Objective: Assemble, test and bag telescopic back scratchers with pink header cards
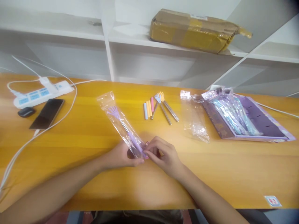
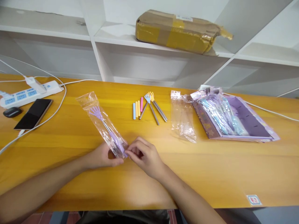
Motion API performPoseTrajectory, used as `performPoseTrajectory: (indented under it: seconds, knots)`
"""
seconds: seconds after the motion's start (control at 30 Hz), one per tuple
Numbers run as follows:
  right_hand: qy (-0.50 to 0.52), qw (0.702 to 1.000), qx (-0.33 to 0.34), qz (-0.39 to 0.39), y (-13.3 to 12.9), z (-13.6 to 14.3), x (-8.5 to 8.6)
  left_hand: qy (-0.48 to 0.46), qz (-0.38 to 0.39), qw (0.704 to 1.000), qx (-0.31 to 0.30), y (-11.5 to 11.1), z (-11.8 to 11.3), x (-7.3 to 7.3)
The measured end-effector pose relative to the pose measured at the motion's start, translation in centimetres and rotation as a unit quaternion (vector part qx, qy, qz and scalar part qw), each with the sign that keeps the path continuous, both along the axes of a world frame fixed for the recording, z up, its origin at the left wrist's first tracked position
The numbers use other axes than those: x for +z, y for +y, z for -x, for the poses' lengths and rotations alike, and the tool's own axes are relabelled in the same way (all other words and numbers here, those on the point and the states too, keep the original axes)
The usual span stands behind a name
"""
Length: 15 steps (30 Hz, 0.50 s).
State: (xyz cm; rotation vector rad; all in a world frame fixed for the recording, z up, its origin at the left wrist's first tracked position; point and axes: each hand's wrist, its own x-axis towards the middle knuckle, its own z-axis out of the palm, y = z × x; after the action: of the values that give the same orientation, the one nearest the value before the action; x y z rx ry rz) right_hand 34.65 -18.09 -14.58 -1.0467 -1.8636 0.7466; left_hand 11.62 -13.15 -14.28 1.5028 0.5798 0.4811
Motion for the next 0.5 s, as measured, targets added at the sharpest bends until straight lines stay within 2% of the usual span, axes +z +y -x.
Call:
performPoseTrajectory:
  seconds: [0.27, 0.5]
  knots:
    - [0.015, 1.000, 0.003, 0.017, 0.0, 0.1, 0.1, -0.011, -0.021, 1.000, 0.020, 0.1, -0.2, -0.5]
    - [0.061, 0.993, -0.011, 0.102, -0.2, 0.2, 0.5, -0.044, 0.048, 0.998, 0.006, 0.2, 0.4, -1.5]
